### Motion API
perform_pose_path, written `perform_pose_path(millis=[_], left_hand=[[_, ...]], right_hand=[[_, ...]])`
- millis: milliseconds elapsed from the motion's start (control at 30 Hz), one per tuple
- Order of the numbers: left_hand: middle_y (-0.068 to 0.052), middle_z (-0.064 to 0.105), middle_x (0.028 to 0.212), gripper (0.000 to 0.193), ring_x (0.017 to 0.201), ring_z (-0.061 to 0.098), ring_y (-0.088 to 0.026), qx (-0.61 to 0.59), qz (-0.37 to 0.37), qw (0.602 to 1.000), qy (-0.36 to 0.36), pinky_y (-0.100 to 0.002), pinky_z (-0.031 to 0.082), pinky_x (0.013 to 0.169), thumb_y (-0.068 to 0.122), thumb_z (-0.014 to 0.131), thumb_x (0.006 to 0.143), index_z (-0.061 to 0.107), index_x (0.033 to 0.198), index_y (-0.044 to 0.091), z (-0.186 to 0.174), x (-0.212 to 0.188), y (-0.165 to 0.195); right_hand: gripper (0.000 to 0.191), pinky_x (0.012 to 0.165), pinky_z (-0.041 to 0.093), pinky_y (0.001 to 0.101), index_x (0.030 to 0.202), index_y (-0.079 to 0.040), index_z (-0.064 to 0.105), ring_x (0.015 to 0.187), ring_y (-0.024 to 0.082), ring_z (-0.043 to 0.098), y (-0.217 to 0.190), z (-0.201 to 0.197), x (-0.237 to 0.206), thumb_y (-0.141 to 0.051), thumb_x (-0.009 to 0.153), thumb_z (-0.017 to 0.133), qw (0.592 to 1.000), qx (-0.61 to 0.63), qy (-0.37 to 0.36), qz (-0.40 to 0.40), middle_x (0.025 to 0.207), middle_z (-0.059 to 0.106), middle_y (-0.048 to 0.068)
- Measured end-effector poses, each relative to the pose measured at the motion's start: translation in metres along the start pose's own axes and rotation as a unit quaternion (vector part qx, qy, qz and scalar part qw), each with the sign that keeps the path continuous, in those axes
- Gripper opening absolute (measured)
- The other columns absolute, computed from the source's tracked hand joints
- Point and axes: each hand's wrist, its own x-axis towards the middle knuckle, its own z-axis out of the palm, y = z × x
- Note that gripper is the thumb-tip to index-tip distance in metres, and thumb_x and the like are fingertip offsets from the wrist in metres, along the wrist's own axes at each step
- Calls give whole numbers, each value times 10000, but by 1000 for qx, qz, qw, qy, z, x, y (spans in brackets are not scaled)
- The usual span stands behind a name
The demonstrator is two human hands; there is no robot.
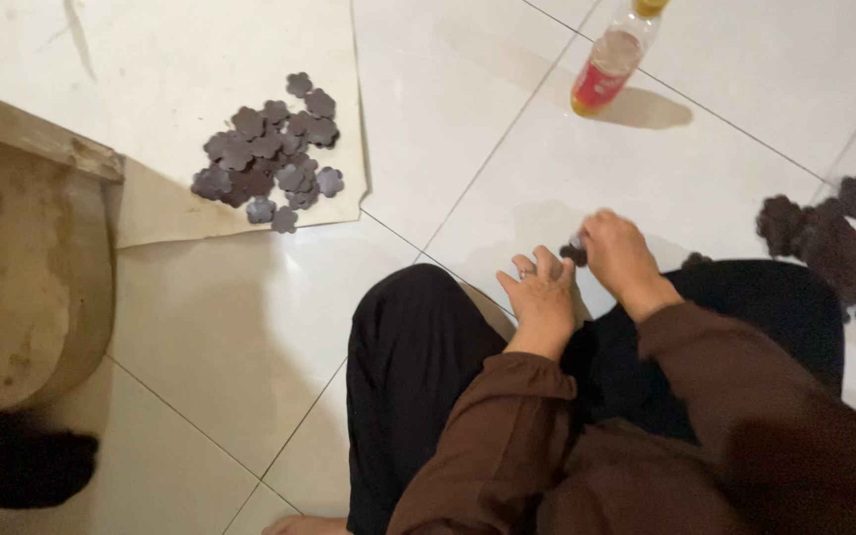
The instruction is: The person sits on a tiled floor and repeatedly wipes dark, flower-shaped cutouts with a small white cloth. The person picks up each cutout, rubs its surface with the cloth, and places it back down, continuing the process with multiple items.
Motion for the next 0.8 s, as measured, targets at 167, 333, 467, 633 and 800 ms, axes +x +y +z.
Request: perform_pose_path(millis=[167,333,467,633,800], left_hand=[[-130,197,1618,774,1439,231,-481,-4,3,998,57,-718,264,1057,302,724,885,340,1557,288,14,7,0],[-104,172,1625,799,1458,213,-460,3,1,1000,16,-701,263,1071,295,707,882,310,1575,311,7,9,0],[-108,160,1639,752,1469,199,-471,-15,-3,1000,4,-701,247,1088,334,680,916,320,1575,289,4,6,1],[-128,172,1632,770,1445,215,-481,7,7,1000,24,-712,243,1073,348,673,915,305,1587,273,13,3,4],[-118,195,1627,704,1463,216,-469,0,-6,1000,6,-722,231,1091,352,644,943,329,1572,319,10,9,4]], right_hand=[[106,846,540,471,944,-6,723,937,393,663,4,1,-4,-97,939,669,998,-33,39,-27,1002,682,185],[73,785,541,466,901,-5,715,872,379,664,-3,-23,15,-67,893,677,998,54,22,-3,965,672,170],[34,791,543,445,880,-13,698,873,369,658,-22,-15,-5,-25,858,674,993,46,19,-104,918,662,160],[72,832,536,444,891,-2,683,901,369,649,-22,-8,-4,5,819,674,992,-2,22,-126,943,664,159],[33,812,529,457,866,0,691,884,372,647,-25,-18,11,-18,840,680,996,46,-25,-77,938,665,166]])
